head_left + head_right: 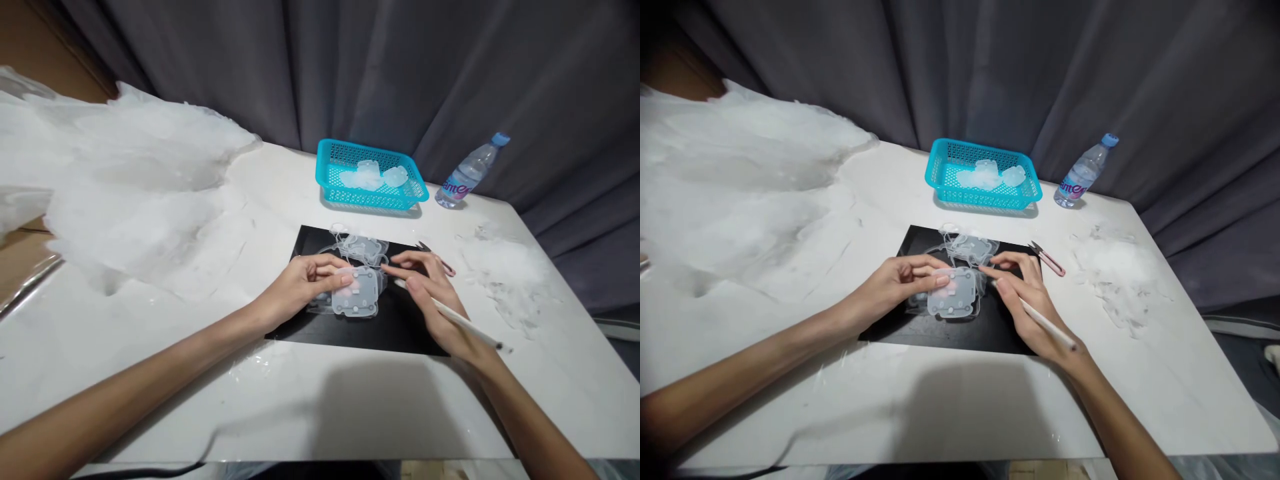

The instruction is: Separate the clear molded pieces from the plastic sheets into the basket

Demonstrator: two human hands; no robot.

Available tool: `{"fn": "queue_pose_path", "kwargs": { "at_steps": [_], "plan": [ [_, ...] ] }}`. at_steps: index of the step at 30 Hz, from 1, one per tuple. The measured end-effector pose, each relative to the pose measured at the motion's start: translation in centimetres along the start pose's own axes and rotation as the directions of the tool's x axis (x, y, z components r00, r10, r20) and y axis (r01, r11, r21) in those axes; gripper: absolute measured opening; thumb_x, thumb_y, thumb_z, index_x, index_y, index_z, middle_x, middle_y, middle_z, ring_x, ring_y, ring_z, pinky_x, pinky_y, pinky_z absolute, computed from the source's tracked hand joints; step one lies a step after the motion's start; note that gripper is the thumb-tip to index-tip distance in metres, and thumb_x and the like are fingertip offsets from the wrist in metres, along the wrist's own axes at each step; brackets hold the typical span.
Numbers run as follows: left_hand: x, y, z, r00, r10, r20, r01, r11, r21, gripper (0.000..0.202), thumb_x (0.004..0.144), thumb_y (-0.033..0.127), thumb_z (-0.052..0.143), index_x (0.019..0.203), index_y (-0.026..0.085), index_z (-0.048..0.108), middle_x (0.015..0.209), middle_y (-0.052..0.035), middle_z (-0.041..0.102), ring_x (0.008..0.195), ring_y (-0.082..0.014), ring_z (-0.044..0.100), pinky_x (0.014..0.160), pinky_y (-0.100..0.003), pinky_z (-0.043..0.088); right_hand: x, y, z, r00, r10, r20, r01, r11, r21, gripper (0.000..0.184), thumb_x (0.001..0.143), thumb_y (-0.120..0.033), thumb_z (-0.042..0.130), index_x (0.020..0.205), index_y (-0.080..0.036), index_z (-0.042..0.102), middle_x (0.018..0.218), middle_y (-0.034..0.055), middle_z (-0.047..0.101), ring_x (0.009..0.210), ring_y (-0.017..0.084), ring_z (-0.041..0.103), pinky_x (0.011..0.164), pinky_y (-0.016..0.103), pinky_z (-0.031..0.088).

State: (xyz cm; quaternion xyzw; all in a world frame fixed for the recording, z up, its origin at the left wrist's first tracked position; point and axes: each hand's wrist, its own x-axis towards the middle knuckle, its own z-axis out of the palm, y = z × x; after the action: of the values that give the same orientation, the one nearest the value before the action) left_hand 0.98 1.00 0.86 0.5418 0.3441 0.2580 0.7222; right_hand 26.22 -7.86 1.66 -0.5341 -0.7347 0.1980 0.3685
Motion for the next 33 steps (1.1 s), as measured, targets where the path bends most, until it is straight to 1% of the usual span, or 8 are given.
{"fn": "queue_pose_path", "kwargs": {
  "at_steps": [3,8,10,13,17,20,24,33],
  "plan": [
    [0.0,-0.2,0.1,1.000,0.011,0.015,-0.011,1.000,-0.008,0.024,0.088,0.034,0.082,0.102,0.016,0.077,0.094,-0.0057,0.083,0.087,-0.0155,0.077,0.082,-0.023,0.056,-0.1,0.6,1.2,1.000,0.027,-0.007,-0.027,0.999,-0.020,0.041,0.111,-0.034,0.038,0.145,-0.028,0.060,0.141,0.0114,0.050,0.135,0.026,0.048,0.115,0.050,0.041],
    [0.3,-0.6,-0.1,0.999,0.021,0.044,-0.020,0.999,-0.028,0.025,0.088,0.035,0.082,0.103,0.016,0.076,0.095,-0.0059,0.083,0.090,-0.0175,0.078,0.083,-0.025,0.057,0.1,0.8,2.1,0.996,0.080,0.041,-0.080,0.997,0.014,0.037,0.111,-0.034,0.037,0.142,-0.026,0.056,0.133,0.0122,0.055,0.131,0.025,0.051,0.113,0.048,0.041],
    [0.3,-0.7,-0.1,0.998,0.029,0.047,-0.028,0.999,-0.015,0.026,0.088,0.036,0.081,0.104,0.016,0.075,0.096,-0.0060,0.082,0.090,-0.0184,0.077,0.084,-0.026,0.057,0.4,0.8,2.1,0.993,0.088,0.084,-0.090,0.995,0.029,0.032,0.111,-0.035,0.040,0.134,-0.026,0.060,0.128,0.0106,0.060,0.125,0.025,0.054,0.110,0.047,0.040],
    [0.1,-0.7,0.0,0.998,0.049,0.037,-0.051,0.997,0.063,0.027,0.088,0.038,0.080,0.104,0.016,0.076,0.097,-0.0059,0.081,0.089,-0.0190,0.076,0.082,-0.028,0.056,0.6,0.6,2.1,0.982,0.104,0.158,-0.116,0.991,0.064,0.023,0.109,-0.035,0.047,0.111,-0.025,0.067,0.114,0.0066,0.067,0.107,0.023,0.059,0.103,0.043,0.041],
    [-0.1,-0.8,0.5,0.996,0.088,0.035,-0.092,0.984,0.154,0.029,0.091,0.040,0.075,0.107,0.016,0.077,0.101,-0.0053,0.078,0.090,-0.0183,0.071,0.081,-0.027,0.053,0.8,0.2,2.2,0.972,0.153,0.177,-0.178,0.974,0.137,0.023,0.106,-0.036,0.053,0.092,-0.023,0.066,0.096,0.0028,0.068,0.091,0.020,0.057,0.094,0.038,0.039],
    [-0.2,-1.1,0.9,0.997,0.073,0.036,-0.076,0.990,0.121,0.032,0.088,0.041,0.078,0.108,0.016,0.075,0.098,-0.0034,0.075,0.089,-0.0175,0.069,0.078,-0.026,0.052,0.7,-0.2,2.2,0.963,0.208,0.170,-0.240,0.952,0.193,0.023,0.106,-0.039,0.054,0.094,-0.023,0.067,0.087,0.0013,0.062,0.086,0.020,0.052,0.084,0.034,0.039],
    [-0.1,-1.4,1.2,0.999,0.040,0.014,-0.041,0.996,0.077,0.032,0.085,0.041,0.082,0.102,0.015,0.074,0.093,-0.0016,0.072,0.083,-0.0155,0.067,0.074,-0.025,0.052,0.6,-0.5,1.9,0.937,0.257,0.237,-0.315,0.914,0.254,0.021,0.103,-0.042,0.059,0.103,-0.024,0.070,0.084,-0.0008,0.051,0.079,0.017,0.049,0.075,0.031,0.039],
    [-0.2,-1.0,1.5,0.999,-0.034,0.032,0.036,0.997,-0.074,0.031,0.084,0.035,0.084,0.104,0.014,0.074,0.091,-0.0044,0.078,0.077,-0.0153,0.073,0.069,-0.023,0.058,0.7,-0.4,1.3,0.940,0.245,0.236,-0.303,0.918,0.256,0.020,0.102,-0.039,0.062,0.103,-0.023,0.075,0.084,0.0004,0.060,0.076,0.016,0.049,0.073,0.030,0.041]
  ]
}}
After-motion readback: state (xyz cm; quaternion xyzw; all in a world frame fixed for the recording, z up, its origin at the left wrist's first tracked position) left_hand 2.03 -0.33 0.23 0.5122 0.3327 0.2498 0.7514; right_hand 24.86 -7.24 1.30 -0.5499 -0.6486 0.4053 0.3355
